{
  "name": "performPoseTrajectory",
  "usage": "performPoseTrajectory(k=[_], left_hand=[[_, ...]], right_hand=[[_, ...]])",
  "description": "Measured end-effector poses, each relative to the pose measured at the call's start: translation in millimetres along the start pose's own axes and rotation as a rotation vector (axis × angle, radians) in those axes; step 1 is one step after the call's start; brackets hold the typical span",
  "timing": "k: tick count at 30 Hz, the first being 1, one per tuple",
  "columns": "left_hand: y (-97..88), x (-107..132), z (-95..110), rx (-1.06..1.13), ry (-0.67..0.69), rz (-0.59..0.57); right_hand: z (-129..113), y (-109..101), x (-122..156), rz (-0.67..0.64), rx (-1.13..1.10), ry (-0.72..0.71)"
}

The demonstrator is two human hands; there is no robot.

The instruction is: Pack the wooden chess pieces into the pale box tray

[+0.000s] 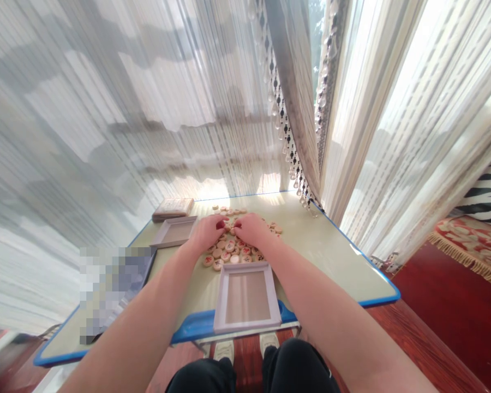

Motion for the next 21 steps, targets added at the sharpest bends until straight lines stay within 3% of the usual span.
performPoseTrajectory(k=[6,14,18,21], left_hand=[[6.6,-1.3,-4.4,0.017,0.03,-0.073],[-6.6,4.5,-11.4,-0.15,-0.167,-0.049],[-4.6,6.2,-10.4,-0.142,-0.16,-0.146],[-5.0,5.2,-11.3,-0.123,-0.158,-0.098]], right_hand=[[11.3,-4.6,-9.8,0.079,-0.01,0.093],[13.4,0.9,-16.1,-0.028,0.015,0.085],[20.4,8.9,-19.7,-0.163,0.042,0.103],[23.1,7.4,-20.6,-0.136,0.04,0.122]])
Point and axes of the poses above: each hand's wrist, its own x-axis away from the middle knuckle, its own y-axis out of the palm, z = x × y, the point moved 5 cm from there along -x, towards the middle knuckle, and after that the axes turned 13 degrees about y, right-handed, at the moved point
